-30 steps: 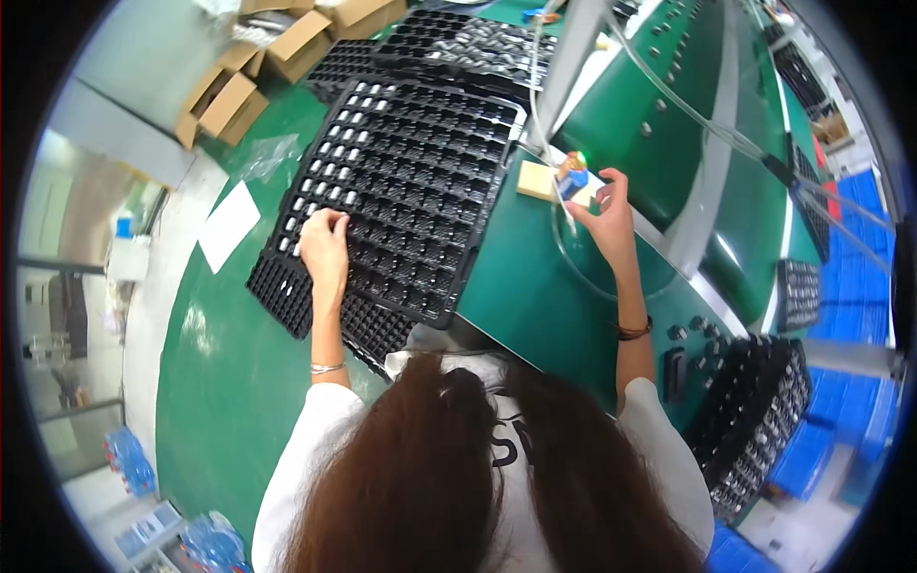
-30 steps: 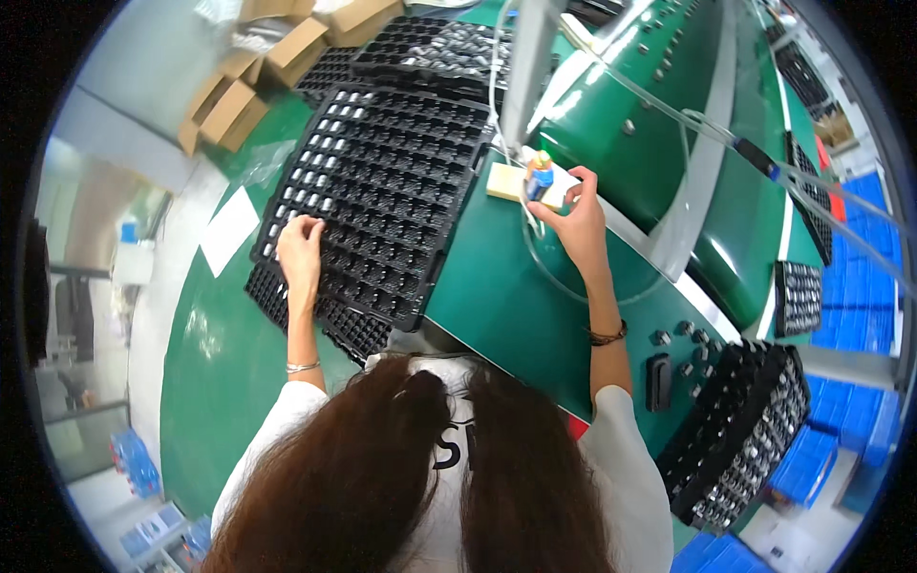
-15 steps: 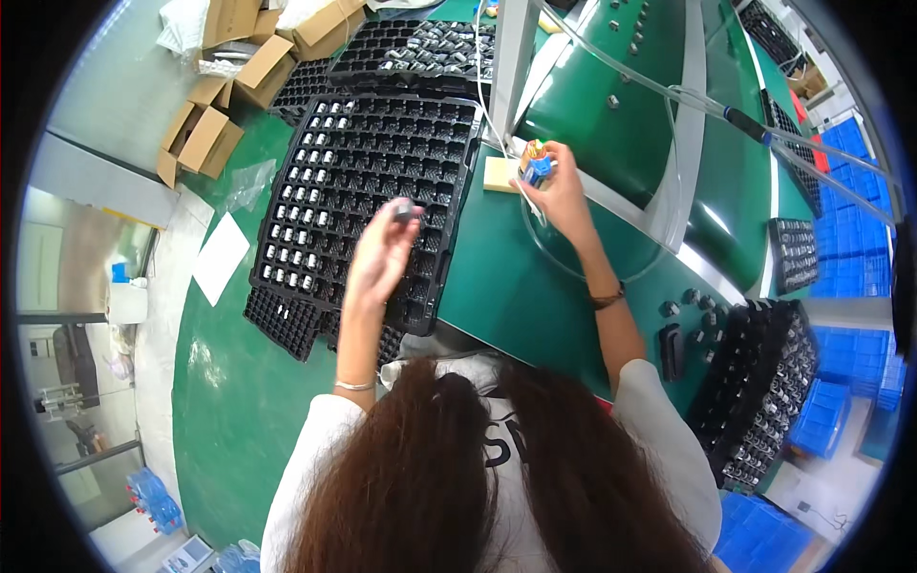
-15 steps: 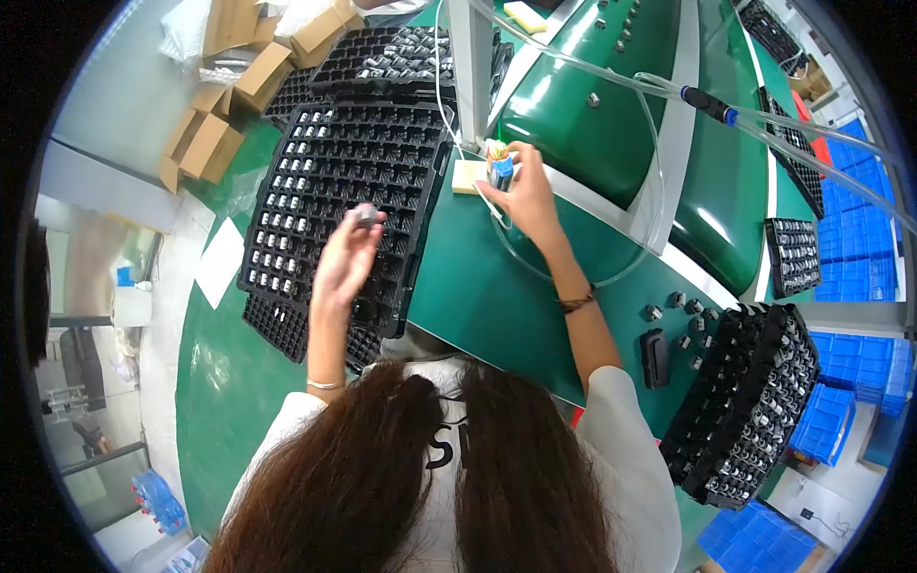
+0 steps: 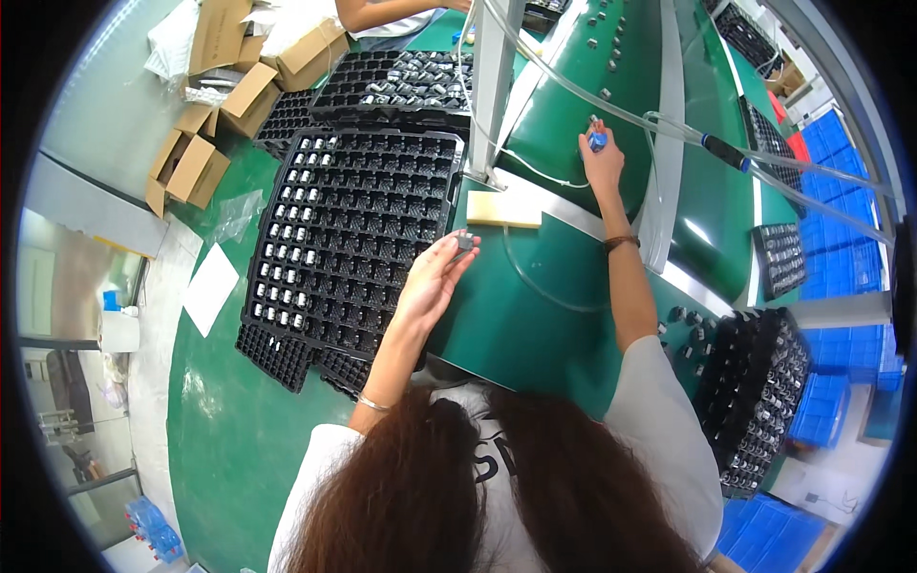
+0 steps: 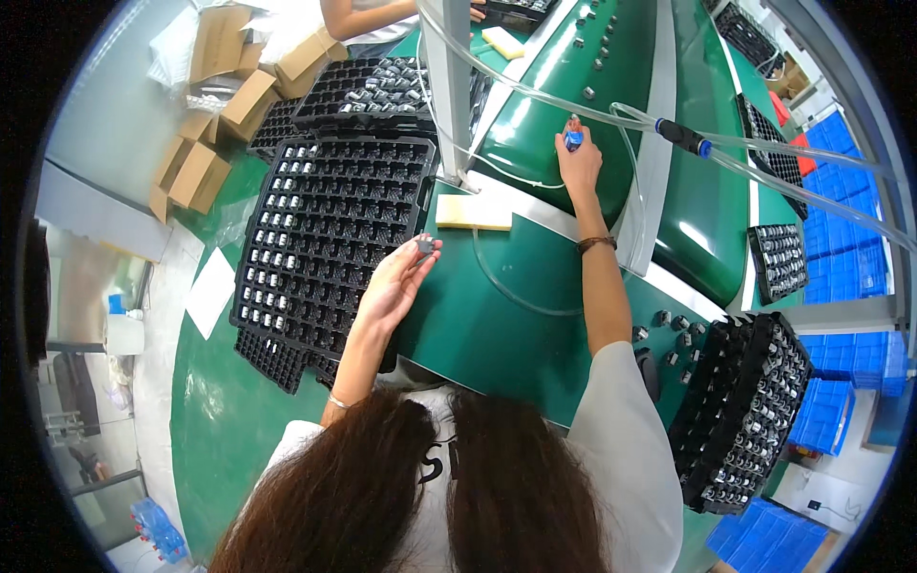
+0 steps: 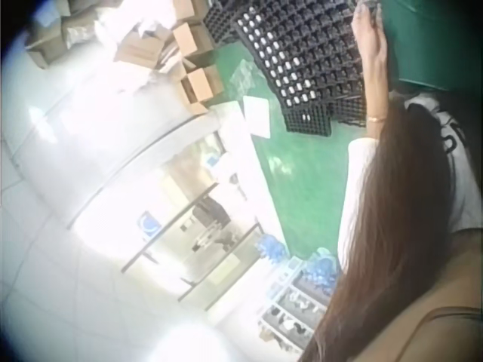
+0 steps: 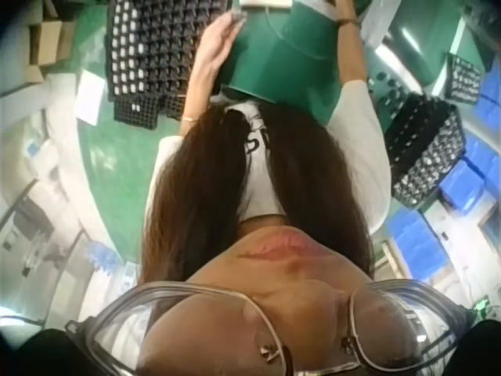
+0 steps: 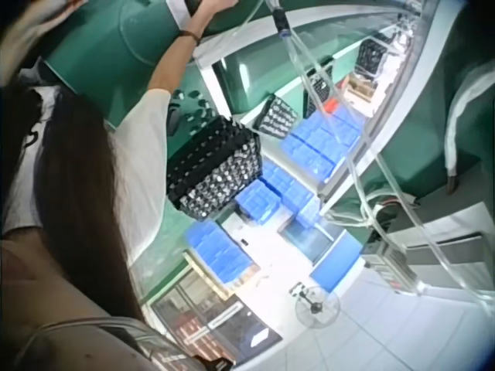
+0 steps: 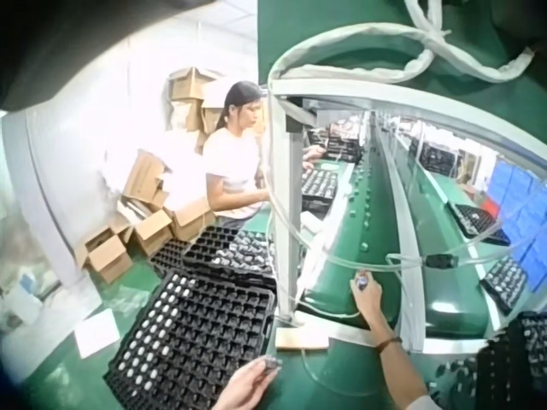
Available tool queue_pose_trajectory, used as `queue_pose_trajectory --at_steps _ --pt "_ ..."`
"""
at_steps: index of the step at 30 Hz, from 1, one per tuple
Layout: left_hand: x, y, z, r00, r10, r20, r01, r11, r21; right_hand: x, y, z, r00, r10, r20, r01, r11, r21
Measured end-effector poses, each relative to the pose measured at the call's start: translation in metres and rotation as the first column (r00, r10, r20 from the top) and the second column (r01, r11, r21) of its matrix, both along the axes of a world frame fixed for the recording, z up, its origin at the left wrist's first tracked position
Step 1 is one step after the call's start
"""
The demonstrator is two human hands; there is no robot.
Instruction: Picking up small electronic components from a tray, inspecting them, and placing them on an assembly line.
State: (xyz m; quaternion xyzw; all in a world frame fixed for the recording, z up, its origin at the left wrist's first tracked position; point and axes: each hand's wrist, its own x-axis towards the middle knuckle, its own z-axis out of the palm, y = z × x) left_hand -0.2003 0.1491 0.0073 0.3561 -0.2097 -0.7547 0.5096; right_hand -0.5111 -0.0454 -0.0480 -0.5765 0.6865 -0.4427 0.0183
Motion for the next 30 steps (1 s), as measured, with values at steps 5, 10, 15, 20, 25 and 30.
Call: queue_pose_trajectory --at_steps 5,10,15,20,25,30 --pt "-0.019 -0.008 -0.004 0.999 -0.038 -0.015 0.037 0.998 -0.06 0.002 0.002 0.001 0.999 -0.05 0.008 0.05 0.999 0.021" --pt "-0.035 -0.015 -0.006 0.998 -0.014 0.059 0.02 0.995 -0.093 0.044 0.057 0.036 0.721 0.32 0.615 -0.281 0.946 -0.164" --pt "-0.035 -0.01 -0.003 0.981 -0.017 0.195 0.057 0.979 -0.197 0.11 0.137 0.062 0.25 0.41 0.877 -0.574 0.792 -0.206" --pt "-0.037 -0.004 0.002 0.974 -0.026 0.225 0.071 0.979 -0.193 0.132 0.165 0.064 0.242 0.419 0.875 -0.601 0.773 -0.204" --pt "-0.032 0.002 -0.007 0.971 -0.017 0.239 0.062 0.982 -0.18 0.136 0.17 0.057 0.268 0.422 0.866 -0.654 0.74 -0.158" --pt "-0.018 0.01 -0.012 0.933 0.042 0.356 0.021 0.985 -0.171 0.145 0.164 0.056 0.361 0.543 0.758 -0.699 0.696 -0.166"
